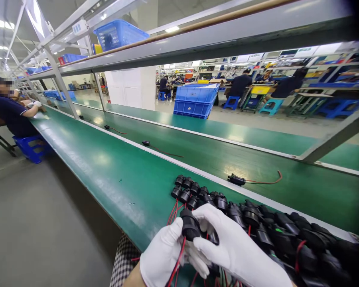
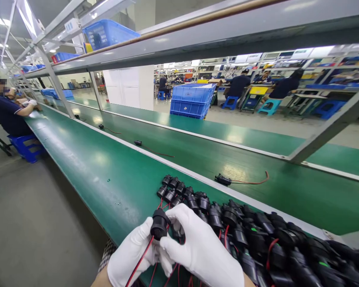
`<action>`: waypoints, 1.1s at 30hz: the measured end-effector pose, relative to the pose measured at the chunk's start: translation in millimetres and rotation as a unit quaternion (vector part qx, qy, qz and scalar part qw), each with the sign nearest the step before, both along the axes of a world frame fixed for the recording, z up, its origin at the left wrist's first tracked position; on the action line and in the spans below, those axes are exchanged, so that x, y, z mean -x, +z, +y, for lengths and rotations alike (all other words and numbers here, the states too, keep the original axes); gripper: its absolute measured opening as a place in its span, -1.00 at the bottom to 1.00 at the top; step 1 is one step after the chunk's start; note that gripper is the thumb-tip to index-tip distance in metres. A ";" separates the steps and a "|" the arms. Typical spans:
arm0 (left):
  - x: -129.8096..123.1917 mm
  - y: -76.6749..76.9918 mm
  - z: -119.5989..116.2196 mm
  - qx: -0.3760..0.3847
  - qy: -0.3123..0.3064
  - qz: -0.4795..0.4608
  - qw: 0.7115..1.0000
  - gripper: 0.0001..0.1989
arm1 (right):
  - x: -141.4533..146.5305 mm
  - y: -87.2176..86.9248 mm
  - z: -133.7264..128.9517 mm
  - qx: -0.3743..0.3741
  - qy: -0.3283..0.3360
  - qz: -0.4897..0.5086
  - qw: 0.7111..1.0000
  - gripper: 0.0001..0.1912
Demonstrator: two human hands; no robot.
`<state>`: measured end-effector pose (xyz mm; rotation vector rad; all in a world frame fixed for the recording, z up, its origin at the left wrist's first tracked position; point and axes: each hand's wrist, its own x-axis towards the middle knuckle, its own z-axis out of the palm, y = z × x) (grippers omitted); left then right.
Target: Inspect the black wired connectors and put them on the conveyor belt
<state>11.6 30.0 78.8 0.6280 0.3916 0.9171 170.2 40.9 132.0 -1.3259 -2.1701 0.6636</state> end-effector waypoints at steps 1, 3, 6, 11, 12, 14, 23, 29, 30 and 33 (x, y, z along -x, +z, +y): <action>-3.6 -5.1 1.4 0.013 -0.018 -0.022 1.000 -0.43 | -1.7 0.2 -0.1 0.005 -0.004 0.002 1.000 -0.81; -9.7 -13.7 3.2 0.042 -0.043 -0.054 0.997 -0.43 | -4.9 1.1 -0.3 0.004 -0.011 0.010 1.000 -0.81; -15.5 -18.0 2.9 0.073 -0.045 -0.083 0.993 -0.43 | -9.6 2.5 -0.7 -0.006 -0.026 0.025 0.999 -0.79; -18.1 -9.7 0.3 0.099 -0.080 -0.083 0.988 -0.45 | -16.3 4.1 -1.9 -0.012 -0.050 0.012 0.999 -0.82; -18.7 -9.1 0.2 0.106 -0.089 -0.085 0.987 -0.47 | -17.2 4.7 -2.2 -0.007 -0.052 0.007 0.999 -0.84; -20.8 -9.6 -0.2 0.114 -0.100 -0.094 0.984 -0.47 | -18.5 6.2 -2.5 0.002 -0.052 -0.003 0.999 -0.87; -7.8 23.3 -3.8 -0.105 0.019 0.067 0.992 -0.58 | -24.1 2.9 -0.7 -0.250 0.022 -0.024 0.968 -0.57; 9.2 30.1 3.4 -0.224 0.090 0.255 0.936 -0.55 | -29.8 6.5 -7.4 -0.220 0.086 -0.032 0.971 -0.38; 9.5 28.5 3.6 -0.236 0.101 0.270 0.928 -0.55 | -30.3 8.3 -8.6 -0.206 0.090 -0.029 0.974 -0.37; 8.7 26.5 2.0 -0.270 0.119 0.295 0.909 -0.58 | -30.2 13.0 -10.4 -0.176 0.103 -0.016 0.979 -0.33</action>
